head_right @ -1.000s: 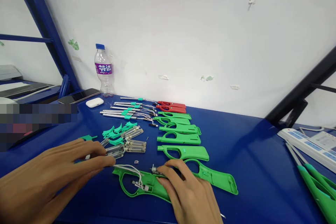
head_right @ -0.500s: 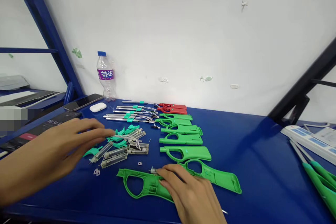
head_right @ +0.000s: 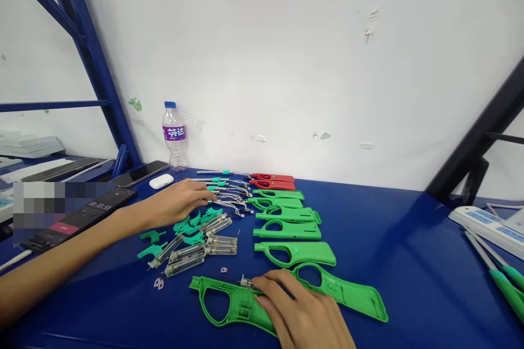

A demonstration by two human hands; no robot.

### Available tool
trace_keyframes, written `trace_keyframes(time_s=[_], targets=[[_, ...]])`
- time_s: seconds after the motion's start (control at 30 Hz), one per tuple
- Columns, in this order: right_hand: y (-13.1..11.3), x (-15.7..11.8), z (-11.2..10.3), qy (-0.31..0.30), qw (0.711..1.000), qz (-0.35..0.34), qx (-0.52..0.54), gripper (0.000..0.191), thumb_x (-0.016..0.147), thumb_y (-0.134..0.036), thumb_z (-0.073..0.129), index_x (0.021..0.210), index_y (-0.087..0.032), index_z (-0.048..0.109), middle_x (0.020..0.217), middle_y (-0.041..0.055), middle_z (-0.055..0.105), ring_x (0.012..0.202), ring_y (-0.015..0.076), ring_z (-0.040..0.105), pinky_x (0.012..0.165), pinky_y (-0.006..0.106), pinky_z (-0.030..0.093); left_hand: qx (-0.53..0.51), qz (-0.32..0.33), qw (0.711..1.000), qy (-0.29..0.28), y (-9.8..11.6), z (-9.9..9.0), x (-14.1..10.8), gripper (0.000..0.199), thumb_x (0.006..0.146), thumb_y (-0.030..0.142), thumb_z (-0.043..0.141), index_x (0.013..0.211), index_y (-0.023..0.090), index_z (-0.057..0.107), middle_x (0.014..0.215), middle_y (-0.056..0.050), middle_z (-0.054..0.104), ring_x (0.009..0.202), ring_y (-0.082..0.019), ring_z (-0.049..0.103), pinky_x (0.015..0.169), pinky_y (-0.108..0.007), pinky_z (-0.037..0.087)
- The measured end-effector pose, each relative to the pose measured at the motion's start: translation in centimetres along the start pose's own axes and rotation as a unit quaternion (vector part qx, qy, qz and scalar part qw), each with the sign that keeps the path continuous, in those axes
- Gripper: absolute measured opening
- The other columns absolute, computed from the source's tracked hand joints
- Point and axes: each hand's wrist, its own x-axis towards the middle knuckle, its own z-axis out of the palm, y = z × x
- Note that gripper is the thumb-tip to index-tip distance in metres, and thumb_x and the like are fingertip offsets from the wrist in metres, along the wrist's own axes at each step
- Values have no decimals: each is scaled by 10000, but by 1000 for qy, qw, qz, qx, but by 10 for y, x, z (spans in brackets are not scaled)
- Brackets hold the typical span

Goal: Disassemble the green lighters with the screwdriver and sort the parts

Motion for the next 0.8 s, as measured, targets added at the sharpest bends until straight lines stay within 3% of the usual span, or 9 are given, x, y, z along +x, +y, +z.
trace_keyframes(time_s=[0.17,0.43,0.67,0.8], targets=[[-1,1,0,-7,1000,5,8,360,1141,-284,368,1283,-315,698,1206,6,766,938,158,810,737,208,657,-5,20,1000,-6,-2,12,2,214,1071,283,583,1208,169,699,1070,-61,723,985,-211,698,892,-419,575],[0,0,0,-5,1000,3,10,330,1140,-274,390,1297,-325,676,1207,2,759,902,153,809,755,227,660,-5,4,1000,-3,-2,20,-2,250,1079,206,528,1268,188,691,1043,-50,694,954,-209,668,837,-391,557],[-3,1,-3,11,1000,29,-2,343,1147,-341,361,1177,-289,698,1185,58,719,776,142,791,567,197,621,-18,2,1000,19,4,16,-4,343,1102,233,427,1305,205,703,1094,-101,686,1008,-246,641,857,-378,496],[-3,1,-2,10,1000,24,5,315,1140,-335,399,1221,-298,701,1138,41,729,791,141,794,664,210,649,-29,22,999,41,13,15,-6,333,1113,274,419,1237,201,719,1088,-100,680,1001,-246,614,870,-387,483]])
